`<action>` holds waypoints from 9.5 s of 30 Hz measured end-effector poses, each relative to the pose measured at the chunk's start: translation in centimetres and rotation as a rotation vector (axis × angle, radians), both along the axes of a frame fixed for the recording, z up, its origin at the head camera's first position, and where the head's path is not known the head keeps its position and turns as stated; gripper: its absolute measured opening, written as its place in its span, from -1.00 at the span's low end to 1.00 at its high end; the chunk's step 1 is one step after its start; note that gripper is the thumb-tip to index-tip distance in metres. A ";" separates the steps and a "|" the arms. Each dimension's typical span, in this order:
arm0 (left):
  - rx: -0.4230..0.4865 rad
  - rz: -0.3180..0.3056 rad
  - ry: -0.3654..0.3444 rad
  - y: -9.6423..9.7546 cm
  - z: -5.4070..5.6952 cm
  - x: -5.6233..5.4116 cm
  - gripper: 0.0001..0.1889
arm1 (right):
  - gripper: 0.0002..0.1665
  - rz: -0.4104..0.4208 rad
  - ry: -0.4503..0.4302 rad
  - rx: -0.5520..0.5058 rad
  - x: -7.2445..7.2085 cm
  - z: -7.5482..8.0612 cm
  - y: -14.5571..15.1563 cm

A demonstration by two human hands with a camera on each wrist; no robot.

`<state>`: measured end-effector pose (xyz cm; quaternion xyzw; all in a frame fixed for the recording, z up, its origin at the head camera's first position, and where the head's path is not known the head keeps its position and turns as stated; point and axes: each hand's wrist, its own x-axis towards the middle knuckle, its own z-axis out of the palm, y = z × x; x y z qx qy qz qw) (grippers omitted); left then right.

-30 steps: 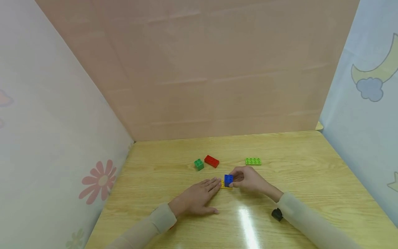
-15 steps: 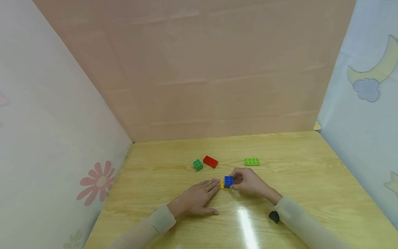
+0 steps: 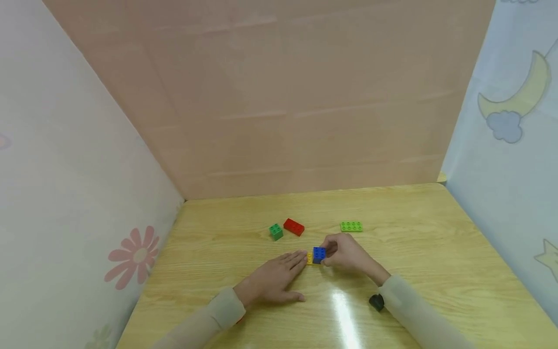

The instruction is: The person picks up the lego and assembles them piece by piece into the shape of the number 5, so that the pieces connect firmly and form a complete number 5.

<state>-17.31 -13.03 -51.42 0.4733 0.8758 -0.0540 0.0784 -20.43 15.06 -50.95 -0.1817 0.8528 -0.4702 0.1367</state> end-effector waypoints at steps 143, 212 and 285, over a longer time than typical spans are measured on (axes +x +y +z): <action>0.414 0.290 0.071 0.9 5.5 -6.1 -0.65 | -0.61 -0.109 -0.087 -0.103 1.8 -0.4 0.4; 0.285 0.454 -0.224 2.0 2.1 -13.2 -0.59 | -0.58 -0.074 0.022 -0.035 2.1 -0.5 -0.1; 0.617 0.249 -0.269 3.7 4.2 -4.7 -0.60 | -0.56 -0.014 0.004 -0.076 2.1 -1.1 1.0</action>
